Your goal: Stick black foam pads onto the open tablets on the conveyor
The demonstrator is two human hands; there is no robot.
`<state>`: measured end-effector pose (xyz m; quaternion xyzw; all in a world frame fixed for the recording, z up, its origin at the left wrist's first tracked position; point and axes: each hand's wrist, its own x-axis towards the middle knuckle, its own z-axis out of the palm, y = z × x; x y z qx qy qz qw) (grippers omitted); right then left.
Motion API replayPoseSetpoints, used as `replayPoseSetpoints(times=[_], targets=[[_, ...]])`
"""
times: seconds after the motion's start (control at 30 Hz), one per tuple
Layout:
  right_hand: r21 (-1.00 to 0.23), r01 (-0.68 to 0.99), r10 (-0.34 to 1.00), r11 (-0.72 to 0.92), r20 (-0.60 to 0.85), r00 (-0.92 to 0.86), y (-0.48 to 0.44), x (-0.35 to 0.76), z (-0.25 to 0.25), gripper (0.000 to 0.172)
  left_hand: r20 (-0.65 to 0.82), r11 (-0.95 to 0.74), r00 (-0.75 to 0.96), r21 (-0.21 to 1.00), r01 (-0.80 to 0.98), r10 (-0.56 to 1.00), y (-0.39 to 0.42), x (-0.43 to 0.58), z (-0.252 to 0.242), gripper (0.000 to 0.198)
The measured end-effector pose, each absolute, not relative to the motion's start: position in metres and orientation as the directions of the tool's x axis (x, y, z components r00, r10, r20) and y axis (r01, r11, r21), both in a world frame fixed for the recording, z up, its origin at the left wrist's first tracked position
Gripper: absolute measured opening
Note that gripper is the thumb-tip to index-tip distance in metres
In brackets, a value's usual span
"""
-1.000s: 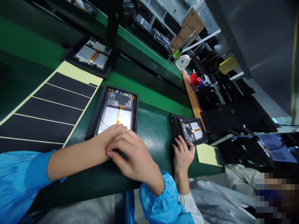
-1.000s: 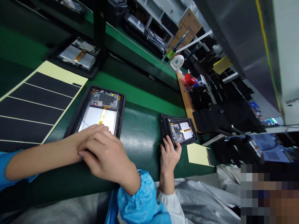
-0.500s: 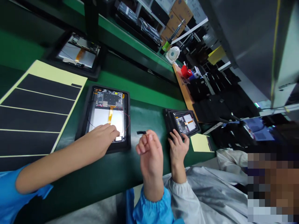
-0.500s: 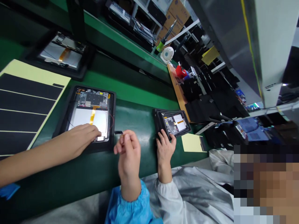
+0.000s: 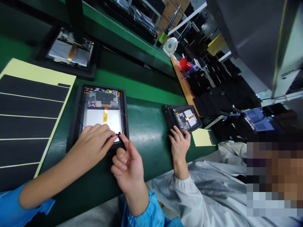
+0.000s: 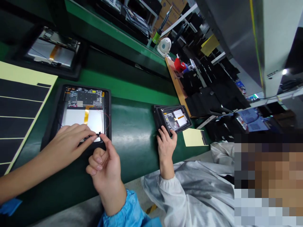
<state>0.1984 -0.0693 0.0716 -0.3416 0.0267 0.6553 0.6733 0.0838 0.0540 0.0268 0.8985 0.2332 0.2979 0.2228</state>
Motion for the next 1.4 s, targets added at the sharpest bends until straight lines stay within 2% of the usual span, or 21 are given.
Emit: replayPoseSetpoints(times=[0.37,0.43,0.5,0.57,0.63,0.77,0.83,0.9,0.97,1.07,1.2,1.27,1.33,1.4], targets=[[-0.561,-0.825,0.790,-0.063,-0.533,0.302,-0.073,0.185,0.075,0.069,0.450,-0.789,0.656,0.450,0.420,0.606,0.049,0.097,0.032,0.040],[-0.599,-0.796,0.779,-0.080,-0.536,0.325,-0.073,0.184,0.074,0.070,0.464,-0.799,0.656,0.421,0.429,0.596,0.049,0.098,0.032,0.040],[-0.649,-0.753,0.769,-0.112,-0.536,0.348,-0.073,0.184,0.074,0.063,0.482,-0.818,0.662,0.377,0.435,0.574,0.048,0.098,0.032,0.039],[-0.711,-0.685,0.764,-0.160,-0.529,0.370,-0.074,0.187,0.075,0.052,0.503,-0.842,0.675,0.309,0.443,0.540,0.048,0.099,0.034,0.040],[-0.765,-0.602,0.765,-0.230,-0.525,0.374,-0.074,0.191,0.077,0.049,0.518,-0.857,0.685,0.251,0.451,0.512,0.048,0.100,0.036,0.040],[-0.841,-0.393,0.791,-0.371,-0.508,0.341,-0.077,0.199,0.074,0.079,0.526,-0.871,0.700,0.212,0.443,0.484,0.051,0.101,0.039,0.039],[-0.886,-0.241,0.819,-0.395,-0.459,0.346,-0.079,0.201,0.071,0.083,0.522,-0.878,0.710,0.203,0.434,0.472,0.053,0.101,0.040,0.038],[-0.930,-0.041,0.851,-0.365,-0.351,0.391,-0.081,0.204,0.070,0.073,0.515,-0.878,0.715,0.210,0.430,0.473,0.055,0.102,0.039,0.038],[-0.955,0.113,0.849,-0.273,-0.184,0.494,-0.084,0.216,0.076,0.058,0.505,-0.876,0.718,0.226,0.427,0.480,0.056,0.102,0.039,0.037],[-0.976,0.161,0.727,-0.146,0.004,0.686,-0.091,0.258,0.097,0.039,0.500,-0.872,0.715,0.247,0.423,0.489,0.056,0.102,0.037,0.036],[-0.965,0.232,0.596,-0.124,0.114,0.795,-0.097,0.309,0.116,0.043,0.475,-0.851,0.706,0.308,0.425,0.525,0.057,0.101,0.035,0.033],[-0.940,0.299,0.623,-0.165,0.136,0.770,-0.092,0.304,0.111,0.032,0.445,-0.824,0.695,0.350,0.445,0.564,0.059,0.100,0.034,0.033],[-0.924,0.338,0.713,-0.177,0.116,0.691,-0.081,0.280,0.098,0.028,0.421,-0.794,0.676,0.377,0.476,0.605,0.060,0.099,0.032,0.031],[-0.859,0.466,0.854,-0.212,0.069,0.516,-0.070,0.253,0.085,0.025,0.409,-0.781,0.672,0.418,0.464,0.617,0.061,0.096,0.031,0.025]])
